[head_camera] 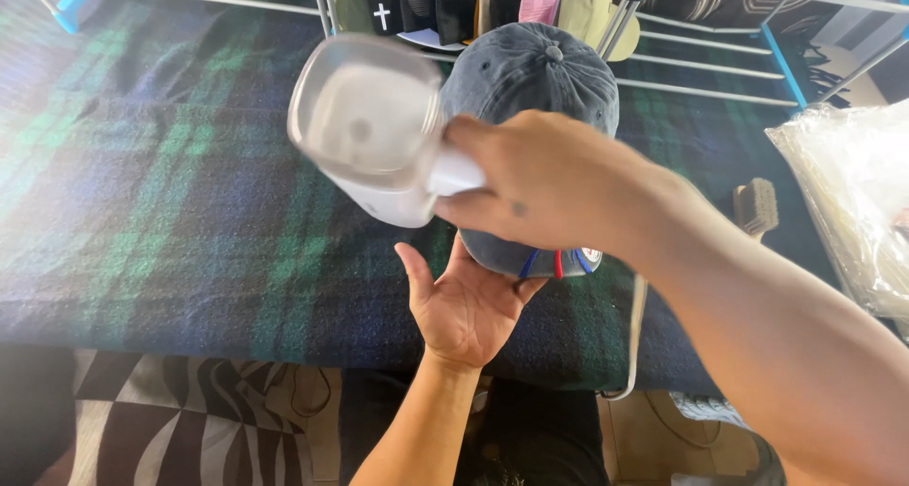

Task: Using a hair dryer and a brush to steam, clean, and shape baseball caps on a wooden head form.

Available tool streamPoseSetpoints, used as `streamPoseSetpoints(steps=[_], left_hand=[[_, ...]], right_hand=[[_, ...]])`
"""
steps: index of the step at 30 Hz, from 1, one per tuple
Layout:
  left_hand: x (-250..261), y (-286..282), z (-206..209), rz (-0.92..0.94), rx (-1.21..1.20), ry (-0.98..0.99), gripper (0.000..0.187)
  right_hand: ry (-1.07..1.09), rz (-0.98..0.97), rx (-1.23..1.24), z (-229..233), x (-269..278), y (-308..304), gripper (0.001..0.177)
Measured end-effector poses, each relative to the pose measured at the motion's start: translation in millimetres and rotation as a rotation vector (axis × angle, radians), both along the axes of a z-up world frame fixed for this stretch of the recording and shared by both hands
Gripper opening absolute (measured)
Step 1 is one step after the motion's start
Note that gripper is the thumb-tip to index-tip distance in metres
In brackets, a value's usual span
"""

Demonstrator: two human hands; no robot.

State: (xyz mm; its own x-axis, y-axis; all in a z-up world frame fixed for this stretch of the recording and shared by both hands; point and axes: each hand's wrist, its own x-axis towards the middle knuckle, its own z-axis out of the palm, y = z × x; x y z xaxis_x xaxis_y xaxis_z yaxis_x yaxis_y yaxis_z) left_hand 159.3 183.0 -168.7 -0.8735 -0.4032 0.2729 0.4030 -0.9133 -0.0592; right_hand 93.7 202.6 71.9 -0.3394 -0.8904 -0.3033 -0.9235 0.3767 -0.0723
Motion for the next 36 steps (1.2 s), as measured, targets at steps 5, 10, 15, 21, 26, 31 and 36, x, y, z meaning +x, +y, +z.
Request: streamPoseSetpoints(steps=[5, 10, 15, 21, 26, 31, 36], left_hand=[[-5.8, -0.5, 0.5, 0.024, 0.059, 0.002, 0.07], [-5.4, 9.2, 19.8, 0.048, 0.033, -0.229, 0.063], [-13.6, 6.5, 13.3, -0.008, 0.023, -0.288, 0.061], [-15.8, -0.5, 8.7, -0.005, 0.029, -0.341, 0.061], [-16.2, -2.2, 13.6, 0.003, 0.058, -0.434, 0.063], [-18.9, -6.2, -5.8, 0.009, 0.019, -0.399, 0.062], [-19.2, -7.4, -13.3, 0.02, 0.041, -0.272, 0.061]], right_hand=[[0.055, 0.092, -0.09, 2.1, -37.6, 73.5, 0.039], [0.116, -0.375, 0.254, -4.7, -34.9, 104.8, 0.038], [0.144, -0.389, 0.295, -19.5, -42.4, 106.8, 0.038], [0.104, -0.375, 0.278, -28.8, -47.6, 117.3, 0.033], [0.109, -0.33, 0.153, -60.6, -79.3, 153.1, 0.03], [0.014, -0.401, -0.089, -95.3, -109.6, 190.2, 0.028], [-0.156, -0.856, -0.084, -90.7, -97.4, 187.3, 0.031]])
